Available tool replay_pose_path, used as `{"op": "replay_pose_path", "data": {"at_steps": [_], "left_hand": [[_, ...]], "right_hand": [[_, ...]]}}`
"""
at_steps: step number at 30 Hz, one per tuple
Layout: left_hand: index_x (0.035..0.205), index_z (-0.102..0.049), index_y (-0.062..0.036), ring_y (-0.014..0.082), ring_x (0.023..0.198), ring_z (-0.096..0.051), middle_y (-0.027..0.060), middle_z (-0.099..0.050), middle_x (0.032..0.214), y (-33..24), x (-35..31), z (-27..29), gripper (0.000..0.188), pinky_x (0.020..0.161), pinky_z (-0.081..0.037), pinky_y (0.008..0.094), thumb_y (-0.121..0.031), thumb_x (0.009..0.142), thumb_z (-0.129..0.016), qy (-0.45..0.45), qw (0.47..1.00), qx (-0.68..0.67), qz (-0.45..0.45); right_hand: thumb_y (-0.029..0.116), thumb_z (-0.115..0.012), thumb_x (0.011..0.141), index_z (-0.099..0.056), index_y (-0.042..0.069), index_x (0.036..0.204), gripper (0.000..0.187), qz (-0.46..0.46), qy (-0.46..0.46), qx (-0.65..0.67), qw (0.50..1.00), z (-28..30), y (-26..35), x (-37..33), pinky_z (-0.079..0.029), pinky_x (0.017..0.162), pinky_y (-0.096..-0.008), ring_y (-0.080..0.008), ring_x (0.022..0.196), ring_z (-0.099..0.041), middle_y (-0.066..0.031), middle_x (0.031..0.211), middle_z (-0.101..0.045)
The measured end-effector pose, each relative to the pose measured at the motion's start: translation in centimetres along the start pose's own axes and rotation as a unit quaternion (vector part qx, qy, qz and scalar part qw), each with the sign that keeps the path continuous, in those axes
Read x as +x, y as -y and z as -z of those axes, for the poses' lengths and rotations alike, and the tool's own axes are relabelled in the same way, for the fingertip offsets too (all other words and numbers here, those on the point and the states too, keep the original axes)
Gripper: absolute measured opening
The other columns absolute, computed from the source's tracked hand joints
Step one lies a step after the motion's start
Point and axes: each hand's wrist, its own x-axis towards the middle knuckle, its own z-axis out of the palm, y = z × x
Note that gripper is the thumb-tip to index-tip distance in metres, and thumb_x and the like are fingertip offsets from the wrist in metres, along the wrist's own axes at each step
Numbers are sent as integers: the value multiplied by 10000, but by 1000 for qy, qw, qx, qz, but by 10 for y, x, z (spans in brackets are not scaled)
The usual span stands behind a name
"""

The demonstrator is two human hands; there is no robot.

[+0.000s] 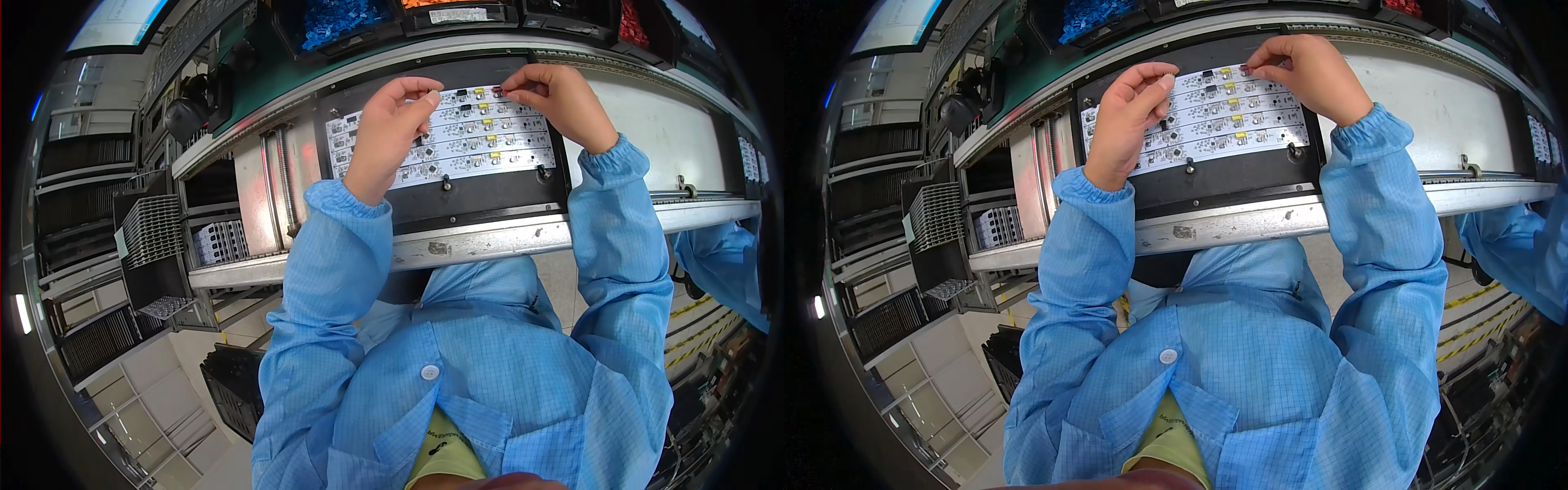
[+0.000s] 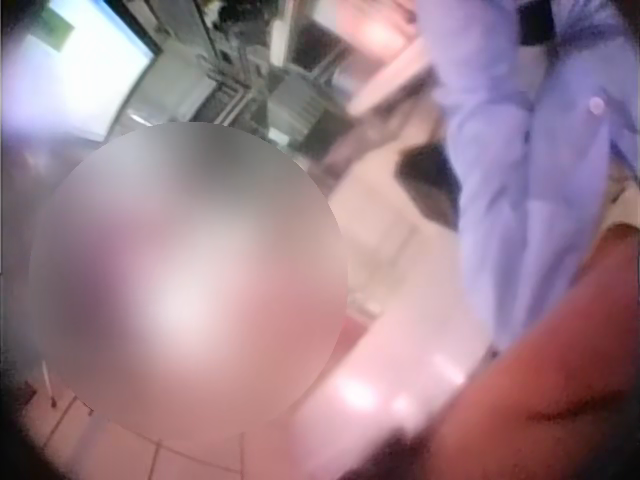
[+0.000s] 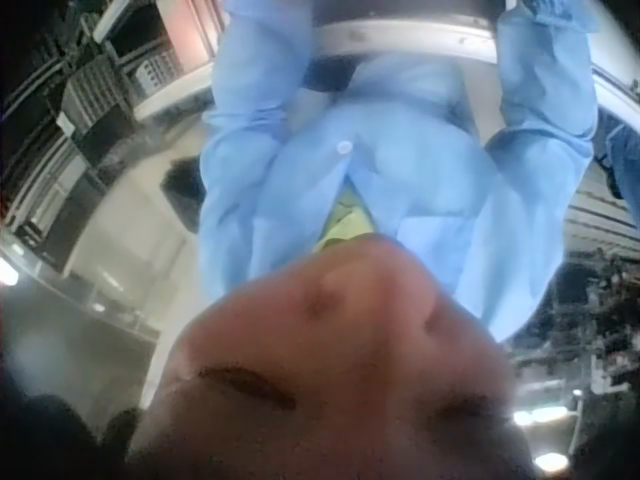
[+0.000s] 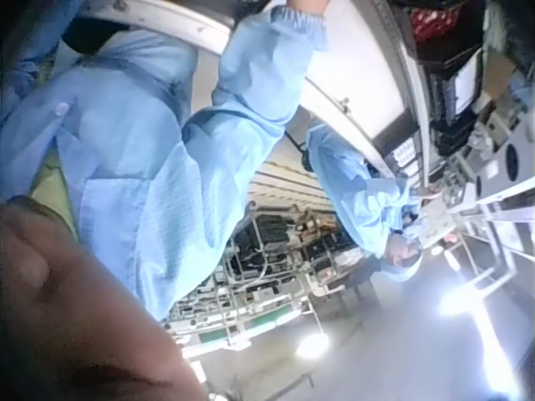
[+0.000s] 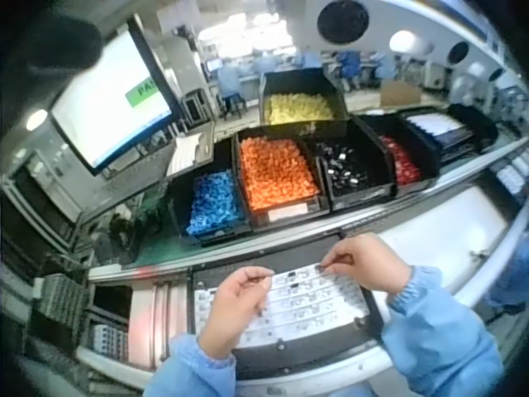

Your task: Manually inserting small electronic components into circuit board panels at an assembly station.

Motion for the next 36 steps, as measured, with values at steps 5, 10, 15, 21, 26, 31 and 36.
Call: {"op": "replay_pose_path", "data": {"at_steps": [5, 10, 15, 21, 26, 31, 36], "left_hand": [[1209, -673, -23, 28, 730, -513, 18, -715, 1023, 2, 0, -3, 231, 656, -431, 179, -138, 1009, -670, 4, 1000, -25, -17], [1226, -679, -30, 36, 733, -514, 39, -738, 1095, 3, 0, -2, 240, 677, -468, 194, -144, 1016, -654, 16, 1000, -19, -18], [1322, -652, -16, 12, 727, -500, 49, -728, 1102, 1, -2, -3, 318, 658, -433, 150, -140, 1028, -652, 27, 999, 9, -18], [1319, -629, -13, 13, 728, -511, 55, -733, 1087, 2, -2, -2, 332, 658, -437, 155, -139, 1015, -669, 18, 1000, 2, -23], [1294, -625, -9, 17, 736, -522, 59, -733, 1078, 5, -2, 0, 314, 677, -454, 159, -131, 1009, -674, 23, 999, 17, -27], [1271, -638, -6, 30, 745, -533, 61, -732, 1075, 7, -2, 0, 290, 700, -469, 170, -119, 1007, -674, 30, 998, 32, -40], [1215, -712, -23, 38, 729, -527, 12, -717, 1044, 8, -5, -1, 242, 694, -467, 195, -109, 989, -698, 15, 994, 89, -62]], "right_hand": [[77, -760, 904, -771, 21, 1050, 157, 33, -4, -84, 996, 0, 6, -1, -532, 682, -270, -110, 739, -633, -65, 920, -758], [77, -783, 864, -788, 52, 1006, 144, 70, -31, -118, 990, -4, 1, -1, -523, 685, -295, -161, 738, -634, -69, 920, -755], [99, -793, 855, -790, 61, 992, 143, 83, -29, -137, 987, -4, 5, -1, -536, 709, -324, -209, 767, -664, -80, 937, -759], [90, -785, 856, -789, 55, 986, 135, 89, -17, -139, 986, -3, 5, -2, -549, 734, -333, -230, 808, -691, -87, 945, -763], [79, -783, 851, -791, 55, 989, 141, 70, -20, -146, 987, -5, 12, -2, -556, 748, -337, -237, 825, -704, -96, 944, -761], [90, -788, 843, -789, 51, 999, 161, 130, -8, -183, 974, 2, 5, -5, -550, 738, -339, -243, 821, -703, -105, 949, -758], [147, -755, 923, -778, 37, 1068, 184, 9, 21, -139, 990, 7, 17, -7, -537, 778, -297, -161, 862, -679, -68, 976, -750]]}}
